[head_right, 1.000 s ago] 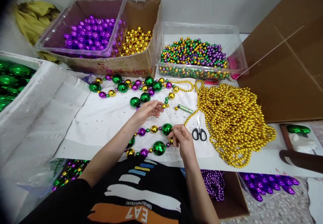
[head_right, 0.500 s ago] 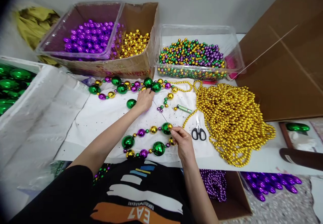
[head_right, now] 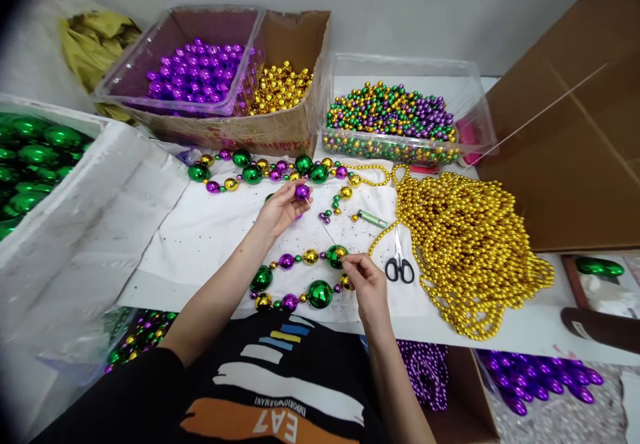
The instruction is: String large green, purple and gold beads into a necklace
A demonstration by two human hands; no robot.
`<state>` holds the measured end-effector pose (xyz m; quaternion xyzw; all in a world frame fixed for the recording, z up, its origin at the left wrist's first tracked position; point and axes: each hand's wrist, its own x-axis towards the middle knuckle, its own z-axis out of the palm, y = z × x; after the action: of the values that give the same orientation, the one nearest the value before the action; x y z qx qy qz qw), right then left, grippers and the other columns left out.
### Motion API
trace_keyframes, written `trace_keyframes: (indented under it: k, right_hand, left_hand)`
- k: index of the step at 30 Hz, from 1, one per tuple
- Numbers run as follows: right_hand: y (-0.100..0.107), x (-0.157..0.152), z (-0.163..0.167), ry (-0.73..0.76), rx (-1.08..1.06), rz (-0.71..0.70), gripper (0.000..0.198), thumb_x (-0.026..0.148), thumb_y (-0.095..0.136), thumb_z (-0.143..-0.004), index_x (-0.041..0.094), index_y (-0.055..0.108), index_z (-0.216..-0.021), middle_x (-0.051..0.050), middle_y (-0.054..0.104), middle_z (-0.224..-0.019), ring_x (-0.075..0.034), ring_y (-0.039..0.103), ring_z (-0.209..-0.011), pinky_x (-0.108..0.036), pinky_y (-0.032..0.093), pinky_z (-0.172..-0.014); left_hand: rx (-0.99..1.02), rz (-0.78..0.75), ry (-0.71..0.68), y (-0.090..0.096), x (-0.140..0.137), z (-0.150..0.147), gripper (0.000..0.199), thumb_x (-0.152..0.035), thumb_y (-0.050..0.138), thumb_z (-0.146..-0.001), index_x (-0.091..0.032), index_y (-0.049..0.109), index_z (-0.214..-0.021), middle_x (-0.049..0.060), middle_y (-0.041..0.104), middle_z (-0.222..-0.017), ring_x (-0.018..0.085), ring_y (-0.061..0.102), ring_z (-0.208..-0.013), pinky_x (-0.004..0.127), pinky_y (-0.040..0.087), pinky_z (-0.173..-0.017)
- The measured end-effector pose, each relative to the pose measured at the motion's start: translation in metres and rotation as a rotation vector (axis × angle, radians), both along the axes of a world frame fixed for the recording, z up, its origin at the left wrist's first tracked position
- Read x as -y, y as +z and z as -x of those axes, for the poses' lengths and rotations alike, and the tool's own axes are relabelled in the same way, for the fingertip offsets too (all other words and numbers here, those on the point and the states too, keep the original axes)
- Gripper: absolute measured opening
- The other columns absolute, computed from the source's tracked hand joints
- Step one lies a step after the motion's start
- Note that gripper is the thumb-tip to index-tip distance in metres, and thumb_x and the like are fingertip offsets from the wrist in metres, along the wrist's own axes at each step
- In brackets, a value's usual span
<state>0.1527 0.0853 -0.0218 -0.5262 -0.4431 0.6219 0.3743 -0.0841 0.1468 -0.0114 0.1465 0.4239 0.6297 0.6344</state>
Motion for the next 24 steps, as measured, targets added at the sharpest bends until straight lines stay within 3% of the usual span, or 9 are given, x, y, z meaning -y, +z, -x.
trace_keyframes:
  k: [8,12,24]
  right_hand:
    - [0.006,0.004,0.001,0.035,0.071,-0.045,0.018,0.037,0.071,-0.077,0.020,0.071,-0.082,0.001,0.054,-0.068,-0.010,0.039,-0.052,-0.026,0.032,-0.048]
    - [0.007,0.005,0.001,0.032,0.083,-0.052,0.019,0.038,0.072,-0.077,0.020,0.071,-0.082,0.000,0.054,-0.069,-0.010,0.039,-0.053,-0.026,0.032,-0.048]
    - [0.001,0.007,-0.001,0.030,0.097,-0.054,0.020,0.039,0.072,-0.076,0.020,0.072,-0.081,-0.001,0.056,-0.073,-0.011,0.040,-0.055,-0.025,0.030,-0.047]
  left_hand:
    - [0.012,-0.002,0.053,-0.004,0.007,-0.003,0.015,-0.017,0.067,-0.083,-0.016,0.066,-0.098,0.004,0.070,-0.088,0.015,0.070,-0.081,0.029,0.054,-0.077]
    - [0.020,-0.009,0.089,-0.005,0.010,-0.005,0.018,-0.012,0.070,-0.077,-0.015,0.066,-0.094,0.003,0.070,-0.090,0.015,0.069,-0.084,0.033,0.054,-0.086]
    - [-0.022,-0.019,0.145,-0.007,0.013,-0.008,0.027,-0.015,0.078,-0.071,-0.017,0.063,-0.093,0.000,0.069,-0.089,0.012,0.068,-0.085,0.031,0.054,-0.089]
